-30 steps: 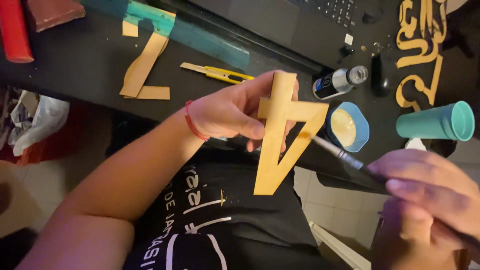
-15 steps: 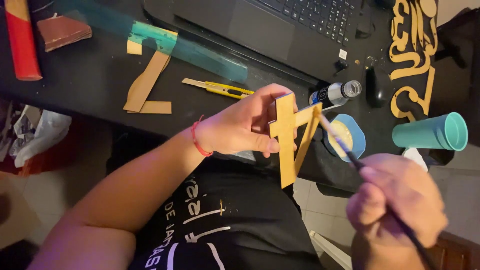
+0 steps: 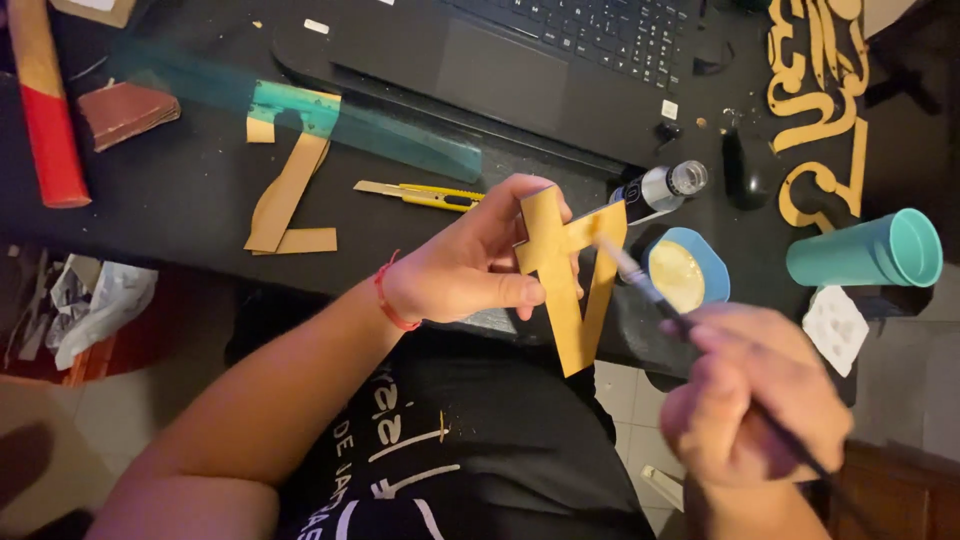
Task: Painting a wooden number '4' with a paintbrush and light-colored paint at a workstation.
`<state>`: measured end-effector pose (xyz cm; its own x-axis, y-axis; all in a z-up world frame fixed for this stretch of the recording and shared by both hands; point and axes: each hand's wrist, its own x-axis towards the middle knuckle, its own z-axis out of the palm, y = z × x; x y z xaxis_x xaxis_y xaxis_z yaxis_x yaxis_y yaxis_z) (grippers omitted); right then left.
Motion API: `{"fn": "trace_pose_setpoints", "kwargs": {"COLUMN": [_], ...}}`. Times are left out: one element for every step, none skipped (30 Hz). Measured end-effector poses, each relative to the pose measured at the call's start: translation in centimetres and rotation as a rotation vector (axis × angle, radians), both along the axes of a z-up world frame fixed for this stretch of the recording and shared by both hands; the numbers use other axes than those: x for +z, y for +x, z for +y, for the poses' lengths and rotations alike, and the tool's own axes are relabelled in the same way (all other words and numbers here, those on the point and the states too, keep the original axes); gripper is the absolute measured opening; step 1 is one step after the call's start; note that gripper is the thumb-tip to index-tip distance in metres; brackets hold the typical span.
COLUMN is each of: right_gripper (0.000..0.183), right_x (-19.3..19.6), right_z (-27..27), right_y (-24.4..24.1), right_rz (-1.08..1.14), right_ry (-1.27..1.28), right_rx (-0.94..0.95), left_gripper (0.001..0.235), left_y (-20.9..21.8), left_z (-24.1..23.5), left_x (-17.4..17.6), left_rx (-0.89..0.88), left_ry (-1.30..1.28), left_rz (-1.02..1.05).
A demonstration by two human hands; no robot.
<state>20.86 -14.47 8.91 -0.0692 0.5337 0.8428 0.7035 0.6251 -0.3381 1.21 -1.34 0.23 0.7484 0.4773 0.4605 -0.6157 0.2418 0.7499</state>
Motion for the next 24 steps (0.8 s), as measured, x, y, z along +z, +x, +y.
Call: {"fn": "trace_pose_setpoints", "kwargs": {"right_gripper": [0.017,0.019,0.021,0.021,0.02,0.019,0.019,0.024,0.03,0.03,0.029,0.029,0.029,0.028,0.028,0.028,0.023,0.019,0.019,0.02,0.021,0.021,0.017,0.014], "right_x": [0.3,0.6,0.9,0.8,0.8,0.7,1.1,1.6,2.1,2.1,2.1,2.1,1.9,1.5,1.1,0.8,0.4,0.1,0.0,0.0,0.0,0.1,0.4,0.6], "right_z": [-0.2,-0.4,-0.7,-0.5,-0.3,0.0,0.0,-0.1,-0.2,-0.4,-0.7,-0.9,-1.1,-1.2,-1.3,-1.2,-1.2,-1.0,-0.9,-0.9,-0.8,-0.8,-0.8,-0.9], "right_y": [-0.8,-1.6,-2.4,-1.9,-1.5,-1.0,-0.8,-0.4,0.1,0.6,1.0,1.5,1.5,1.4,1.2,1.3,1.3,1.3,1.2,1.2,1.2,1.3,1.4,1.6], "right_rz": [0.0,0.039,0.078,0.079,0.133,0.188,0.189,0.242,0.295,0.289,0.392,0.498,0.496,0.531,0.567,0.572,0.556,0.538,0.542,0.476,0.409,0.407,0.324,0.242], "right_ry": [0.002,-0.077,-0.155,-0.154,-0.14,-0.125,-0.124,-0.163,-0.202,-0.199,-0.235,-0.273,-0.273,-0.271,-0.268,-0.273,-0.288,-0.303,-0.308,-0.331,-0.354,-0.354,-0.375,-0.394], "right_rx": [-0.002,-0.001,0.0,-0.001,-0.024,-0.044,-0.042,-0.086,-0.131,-0.145,-0.12,-0.093,-0.105,-0.093,-0.081,-0.074,-0.044,-0.01,0.001,-0.003,-0.007,0.001,-0.015,-0.037], "left_gripper": [0.058,0.058,0.057,0.057,0.06,0.063,0.063,0.06,0.057,0.057,0.059,0.062,0.062,0.057,0.052,0.052,0.05,0.049,0.049,0.052,0.055,0.055,0.056,0.057], "left_y": [-0.1,-0.2,-0.3,-0.1,0.0,0.0,-0.2,-0.2,-0.2,-0.1,0.1,0.1,0.4,0.3,0.1,0.3,0.4,0.5,0.4,0.4,0.4,0.2,0.1,0.1], "left_z": [0.0,-0.1,-0.2,-0.2,-0.1,-0.1,-0.2,-0.1,-0.1,-0.1,-0.1,-0.1,-0.1,-0.1,-0.1,0.1,0.4,0.6,0.6,0.6,0.6,0.6,0.6,0.5], "left_x": [0.3,0.5,0.8,0.3,-0.1,-0.5,-0.2,0.0,0.3,0.2,0.1,0.0,0.2,0.4,0.6,0.2,-0.2,-0.6,-0.8,-0.9,-1.1,-1.0,-0.8,-0.7], "left_rx": [-0.002,0.016,0.034,0.033,0.009,-0.011,-0.01,-0.01,-0.01,-0.024,-0.019,-0.01,-0.021,-0.035,-0.048,-0.041,-0.055,-0.065,-0.054,-0.09,-0.126,-0.119,-0.136,-0.16], "left_ry": [0.002,-0.017,-0.037,-0.036,-0.056,-0.076,-0.075,-0.074,-0.074,-0.073,-0.062,-0.055,-0.058,-0.056,-0.055,-0.057,-0.036,-0.014,-0.016,-0.074,-0.132,-0.13,-0.16,-0.19], "left_rz": [0.0,0.042,0.084,0.085,0.047,0.01,0.011,0.024,0.037,0.03,0.047,0.069,0.065,0.04,0.015,0.021,-0.036,-0.095,-0.089,-0.12,-0.15,-0.151,-0.168,-0.183]}}
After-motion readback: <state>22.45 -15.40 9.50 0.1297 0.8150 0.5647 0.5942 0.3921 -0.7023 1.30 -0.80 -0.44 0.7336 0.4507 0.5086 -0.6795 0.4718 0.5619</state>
